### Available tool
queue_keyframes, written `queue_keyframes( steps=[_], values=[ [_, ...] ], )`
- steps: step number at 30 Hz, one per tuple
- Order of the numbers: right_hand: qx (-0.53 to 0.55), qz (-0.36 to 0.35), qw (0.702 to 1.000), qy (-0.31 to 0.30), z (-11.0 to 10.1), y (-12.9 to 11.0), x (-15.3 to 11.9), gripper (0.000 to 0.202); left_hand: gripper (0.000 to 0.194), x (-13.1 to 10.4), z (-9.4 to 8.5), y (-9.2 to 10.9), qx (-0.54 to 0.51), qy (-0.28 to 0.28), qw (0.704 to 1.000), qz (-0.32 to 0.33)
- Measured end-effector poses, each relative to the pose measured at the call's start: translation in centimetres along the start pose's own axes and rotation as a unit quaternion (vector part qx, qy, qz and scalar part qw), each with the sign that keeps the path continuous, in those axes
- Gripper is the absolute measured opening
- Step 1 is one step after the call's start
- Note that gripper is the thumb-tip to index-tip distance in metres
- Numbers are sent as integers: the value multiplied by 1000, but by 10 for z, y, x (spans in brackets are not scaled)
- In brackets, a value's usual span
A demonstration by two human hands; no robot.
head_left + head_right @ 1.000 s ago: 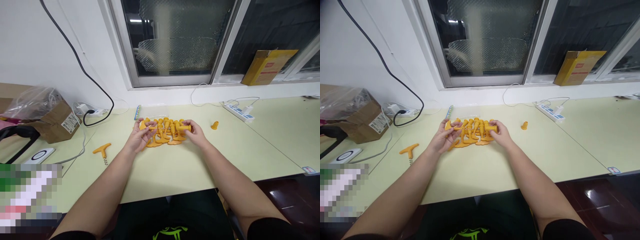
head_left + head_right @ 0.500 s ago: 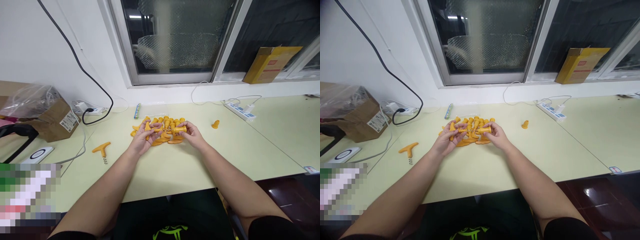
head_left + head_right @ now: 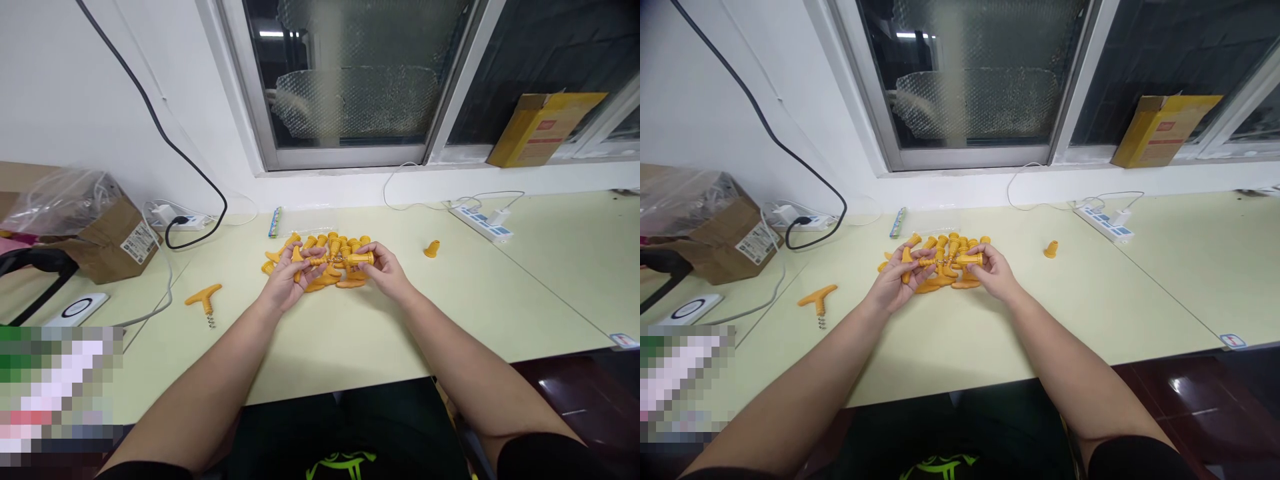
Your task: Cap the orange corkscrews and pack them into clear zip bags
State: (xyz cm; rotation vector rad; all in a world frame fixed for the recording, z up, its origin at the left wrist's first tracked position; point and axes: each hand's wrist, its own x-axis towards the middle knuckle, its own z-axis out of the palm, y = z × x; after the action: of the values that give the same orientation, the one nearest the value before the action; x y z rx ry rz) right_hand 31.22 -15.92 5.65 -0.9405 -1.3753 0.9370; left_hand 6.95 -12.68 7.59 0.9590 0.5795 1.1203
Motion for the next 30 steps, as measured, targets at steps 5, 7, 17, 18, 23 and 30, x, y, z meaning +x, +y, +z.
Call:
queue_keyframes(
  steps=[5,7,17,18,23,30],
  values=[
    [-23,-32,999,-24,4,2,-3,31,49,-2,3,-2,1,-12,1000,-18],
    [-21,-53,997,-42,6,5,-4,29,49,-3,5,-3,-3,-17,1000,-26],
    [-86,-157,981,-80,8,16,-3,10,46,-2,9,-14,15,-1,997,-80],
    [-102,-164,978,-80,7,15,-2,9,48,-2,8,-16,28,0,996,-87],
    [-129,-163,975,-79,5,10,-3,9,63,-3,4,-26,108,-1,990,-93],
    [26,70,992,-101,12,6,-5,33,62,-10,4,-25,279,-43,954,99]
  ],
)
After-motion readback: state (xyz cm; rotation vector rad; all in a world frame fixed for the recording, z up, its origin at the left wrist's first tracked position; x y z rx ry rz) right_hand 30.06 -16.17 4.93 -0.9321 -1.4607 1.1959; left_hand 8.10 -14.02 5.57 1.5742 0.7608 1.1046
